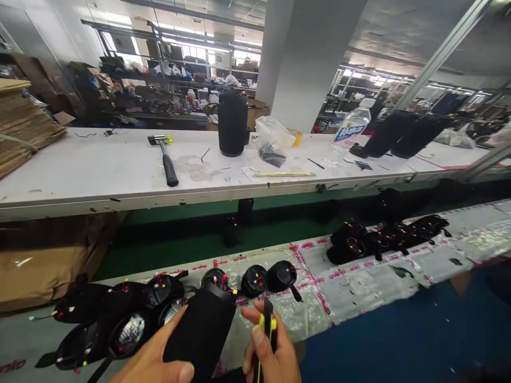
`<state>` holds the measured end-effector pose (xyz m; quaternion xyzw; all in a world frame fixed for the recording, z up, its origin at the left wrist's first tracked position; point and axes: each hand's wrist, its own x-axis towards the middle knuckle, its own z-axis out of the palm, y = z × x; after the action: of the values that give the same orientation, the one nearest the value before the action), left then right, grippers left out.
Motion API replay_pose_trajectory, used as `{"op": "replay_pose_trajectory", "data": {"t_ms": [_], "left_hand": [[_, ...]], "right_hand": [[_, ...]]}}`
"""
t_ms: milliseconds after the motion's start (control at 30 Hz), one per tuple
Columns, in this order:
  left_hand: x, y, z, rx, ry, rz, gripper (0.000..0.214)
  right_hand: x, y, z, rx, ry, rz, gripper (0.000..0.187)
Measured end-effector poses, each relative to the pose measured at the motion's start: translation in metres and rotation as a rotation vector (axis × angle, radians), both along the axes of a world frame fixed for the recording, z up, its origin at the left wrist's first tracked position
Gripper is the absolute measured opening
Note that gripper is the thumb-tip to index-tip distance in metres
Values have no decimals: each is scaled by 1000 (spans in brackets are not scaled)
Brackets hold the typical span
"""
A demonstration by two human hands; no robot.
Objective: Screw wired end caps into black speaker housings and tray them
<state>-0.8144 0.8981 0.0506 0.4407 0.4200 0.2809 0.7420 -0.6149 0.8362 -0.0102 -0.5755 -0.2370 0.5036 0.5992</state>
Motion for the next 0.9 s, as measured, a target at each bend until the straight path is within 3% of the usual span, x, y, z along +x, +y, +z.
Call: {"op": "replay_pose_trajectory", "data": {"t_ms": [67,167,267,367,433,500,600,733,900], "left_hand": [[13,-18,-22,39,72,-62,93],[25,-40,-43,145,337,-19,102],[44,-56,-33,54,273,74,81],[69,-65,-10,-176,-15,-14,79],[80,-67,-3,-260,-131,-78,86],[84,-67,-4,-251,-129,-105,88],[79,-65,-12,-163,-26,-120,84],[68,-66,-21,-220,-70,-79,80],[62,-75,-36,-576,-224,-44,67]], "right_hand": [[9,-7,2,-20,51,7,92],[26,-24,-3,-74,22,61,89],[36,-41,-14,-36,100,48,78],[35,-55,-25,42,287,81,79],[35,-64,-29,30,281,114,82],[44,-74,-27,-61,156,58,80],[70,-89,-14,-123,-67,-92,62],[92,-101,5,-97,-329,-32,55],[64,-90,0,-85,-81,107,67]]}}
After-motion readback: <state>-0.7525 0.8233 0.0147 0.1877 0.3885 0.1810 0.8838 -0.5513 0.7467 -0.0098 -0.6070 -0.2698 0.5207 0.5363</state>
